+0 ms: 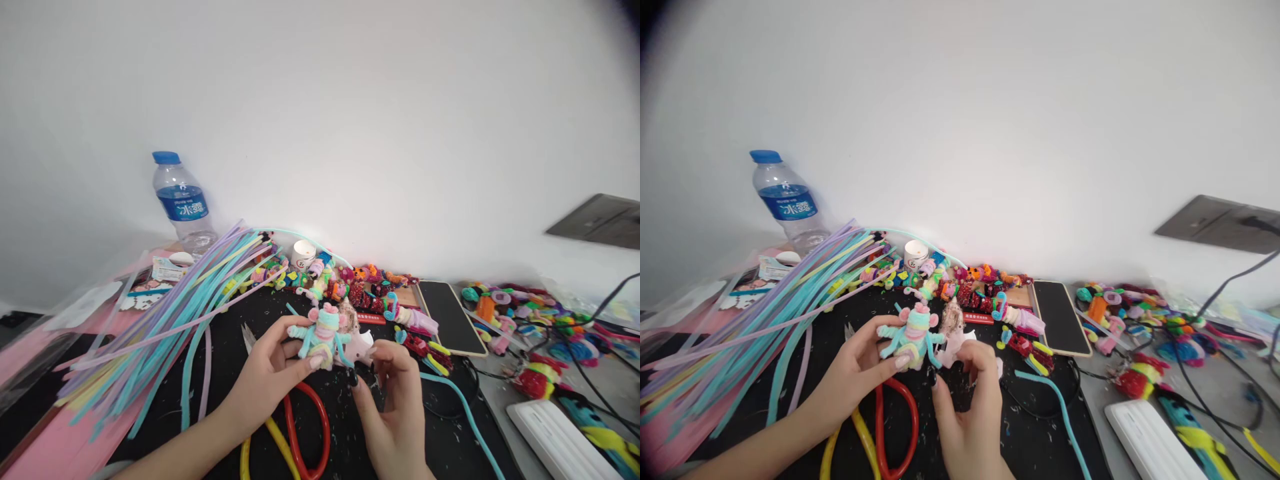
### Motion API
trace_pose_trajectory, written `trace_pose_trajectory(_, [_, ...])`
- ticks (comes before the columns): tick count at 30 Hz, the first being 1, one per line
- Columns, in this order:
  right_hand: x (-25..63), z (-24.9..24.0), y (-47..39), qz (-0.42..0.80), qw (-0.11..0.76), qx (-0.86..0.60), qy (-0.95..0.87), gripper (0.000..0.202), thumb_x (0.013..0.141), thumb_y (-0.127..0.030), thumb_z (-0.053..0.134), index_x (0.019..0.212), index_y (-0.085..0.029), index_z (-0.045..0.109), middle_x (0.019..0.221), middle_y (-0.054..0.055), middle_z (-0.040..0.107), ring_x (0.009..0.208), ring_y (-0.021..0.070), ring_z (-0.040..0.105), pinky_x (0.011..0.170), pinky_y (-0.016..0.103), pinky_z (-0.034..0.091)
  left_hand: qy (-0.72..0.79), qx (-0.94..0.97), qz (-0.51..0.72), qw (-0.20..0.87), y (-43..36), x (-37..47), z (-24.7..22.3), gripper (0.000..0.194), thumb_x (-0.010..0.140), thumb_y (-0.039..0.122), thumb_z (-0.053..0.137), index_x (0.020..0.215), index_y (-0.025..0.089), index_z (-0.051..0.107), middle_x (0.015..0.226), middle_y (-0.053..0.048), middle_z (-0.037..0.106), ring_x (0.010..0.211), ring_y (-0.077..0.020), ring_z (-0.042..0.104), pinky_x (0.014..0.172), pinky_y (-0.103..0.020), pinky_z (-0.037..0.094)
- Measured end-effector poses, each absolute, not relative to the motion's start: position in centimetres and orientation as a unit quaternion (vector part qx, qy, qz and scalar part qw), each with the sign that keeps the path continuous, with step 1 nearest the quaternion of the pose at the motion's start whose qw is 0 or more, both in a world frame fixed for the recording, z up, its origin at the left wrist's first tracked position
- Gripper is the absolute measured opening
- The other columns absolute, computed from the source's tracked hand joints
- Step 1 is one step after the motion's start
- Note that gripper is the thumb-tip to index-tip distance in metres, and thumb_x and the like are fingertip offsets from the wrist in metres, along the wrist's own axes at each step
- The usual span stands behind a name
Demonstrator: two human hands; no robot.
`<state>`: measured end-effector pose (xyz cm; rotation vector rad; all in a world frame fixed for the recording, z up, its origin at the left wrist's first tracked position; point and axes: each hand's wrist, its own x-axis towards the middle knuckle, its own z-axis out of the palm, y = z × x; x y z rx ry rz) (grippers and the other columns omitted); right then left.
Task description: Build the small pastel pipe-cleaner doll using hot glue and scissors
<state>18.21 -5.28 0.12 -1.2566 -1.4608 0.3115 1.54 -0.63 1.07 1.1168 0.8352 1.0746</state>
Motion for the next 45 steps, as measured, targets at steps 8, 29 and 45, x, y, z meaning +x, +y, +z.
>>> trace_pose_trajectory(8, [18.4,0.4,-4.8,0.295,0.498,-0.546,-0.606,0.011,0.087,-0.029,0.047,0.084,-0.019,0.052,0.070,0.000,0.053,0.061,0.0135,0.050,0.053,0.022,0.041,0.309,0.460,0.454,0.698,-0.7,1.7,0.8,0.035,0.072,0.017,0.068,0.102,0.022,0.051,0.109,-0.005,0.060,0.090,-0.0170,0.062,0.082,-0.031,0.050])
trace_pose_trajectory(29, [18.3,0.3,-5.1,0.190,0.483,-0.562,-0.644,0.007,0.083,-0.017,0.051,0.087,-0.019,0.057,0.073,0.002,0.062,0.063,0.0142,0.059,0.055,0.021,0.048,0.287,0.357,0.408,0.790,-0.5,1.4,0.9,0.025,0.080,0.023,0.060,0.104,0.026,0.055,0.107,-0.002,0.050,0.090,-0.0162,0.056,0.077,-0.031,0.051])
trace_pose_trajectory(45, [18.7,0.7,-4.9,0.127,0.508,-0.525,-0.672,0.013,0.081,-0.009,0.055,0.085,-0.020,0.060,0.077,0.001,0.065,0.071,0.0130,0.062,0.065,0.020,0.049,0.304,0.381,0.406,0.773,-0.5,1.4,1.0,0.029,0.077,0.016,0.064,0.104,0.022,0.059,0.099,-0.004,0.062,0.088,-0.0154,0.059,0.081,-0.028,0.048])
